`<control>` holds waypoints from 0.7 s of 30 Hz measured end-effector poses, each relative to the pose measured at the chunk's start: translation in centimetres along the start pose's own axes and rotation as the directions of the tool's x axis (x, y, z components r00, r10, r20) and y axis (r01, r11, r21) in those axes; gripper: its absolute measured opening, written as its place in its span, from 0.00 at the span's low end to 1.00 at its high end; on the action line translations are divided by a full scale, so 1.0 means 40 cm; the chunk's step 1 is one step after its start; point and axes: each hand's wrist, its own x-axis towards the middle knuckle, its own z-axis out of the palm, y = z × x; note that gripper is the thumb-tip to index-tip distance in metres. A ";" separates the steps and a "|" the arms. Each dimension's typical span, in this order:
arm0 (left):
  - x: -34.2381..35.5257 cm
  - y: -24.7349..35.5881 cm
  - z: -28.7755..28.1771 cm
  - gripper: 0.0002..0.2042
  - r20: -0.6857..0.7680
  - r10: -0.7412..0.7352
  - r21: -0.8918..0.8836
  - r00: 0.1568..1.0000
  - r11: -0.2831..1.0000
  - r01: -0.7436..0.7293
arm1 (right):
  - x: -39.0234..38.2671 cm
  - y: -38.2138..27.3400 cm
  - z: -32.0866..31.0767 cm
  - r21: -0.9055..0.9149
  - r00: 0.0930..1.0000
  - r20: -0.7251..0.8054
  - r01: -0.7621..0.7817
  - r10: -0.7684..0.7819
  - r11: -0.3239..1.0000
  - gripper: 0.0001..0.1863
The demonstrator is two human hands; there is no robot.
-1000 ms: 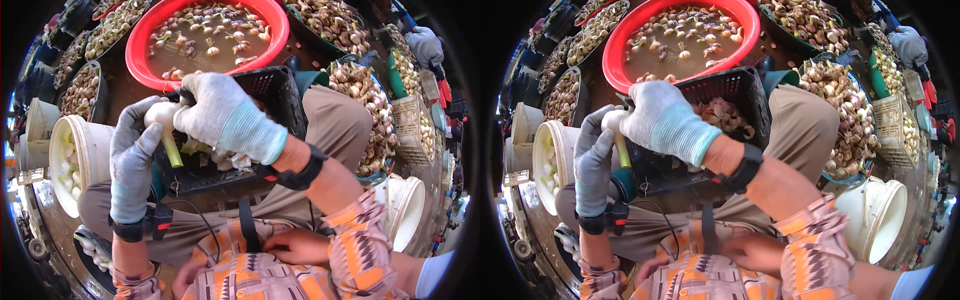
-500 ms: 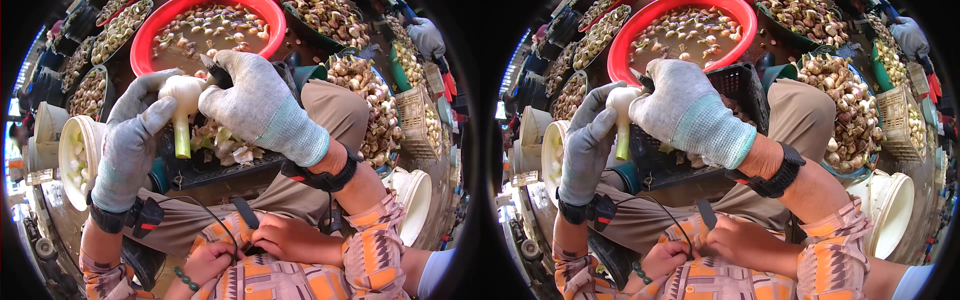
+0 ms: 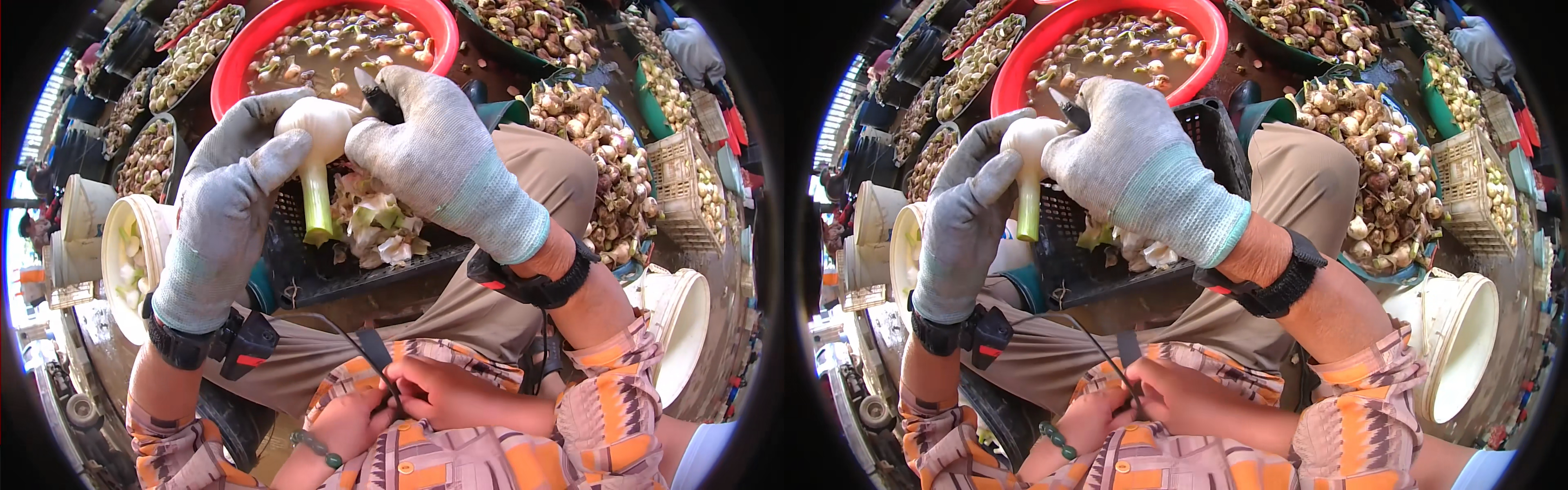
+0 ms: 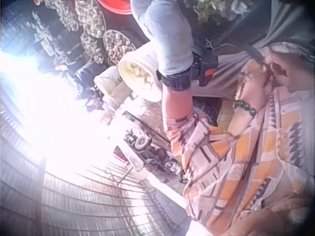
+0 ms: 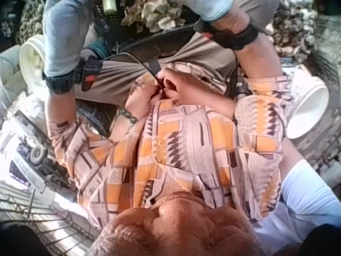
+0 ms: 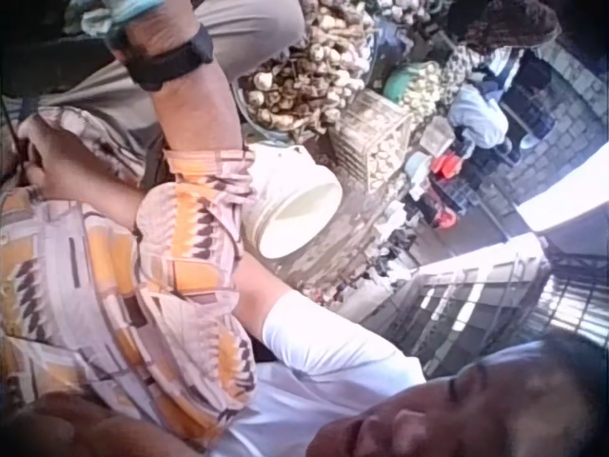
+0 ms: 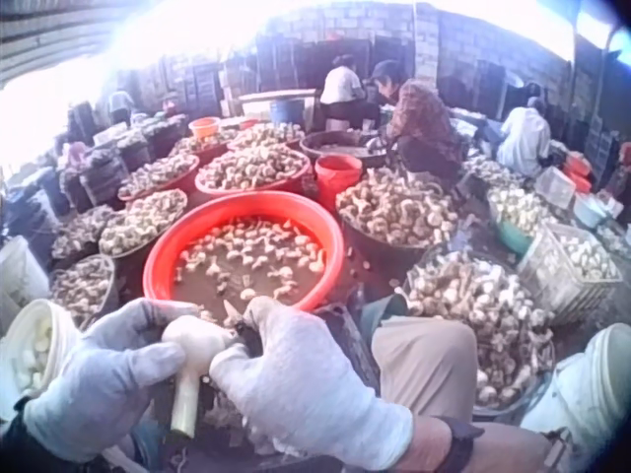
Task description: The person sits cross-legged on the floor and peels small onions by hand. They remove the outer skin layers and place the peeled onions into a white bucket, while discarding the skins into a black crate on their lap.
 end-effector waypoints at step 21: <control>-0.106 0.113 0.036 0.20 -0.145 -0.001 -0.073 0.989 0.997 -0.010 | 0.007 -0.115 -0.034 0.177 0.979 0.160 0.095 -0.124 0.980 0.12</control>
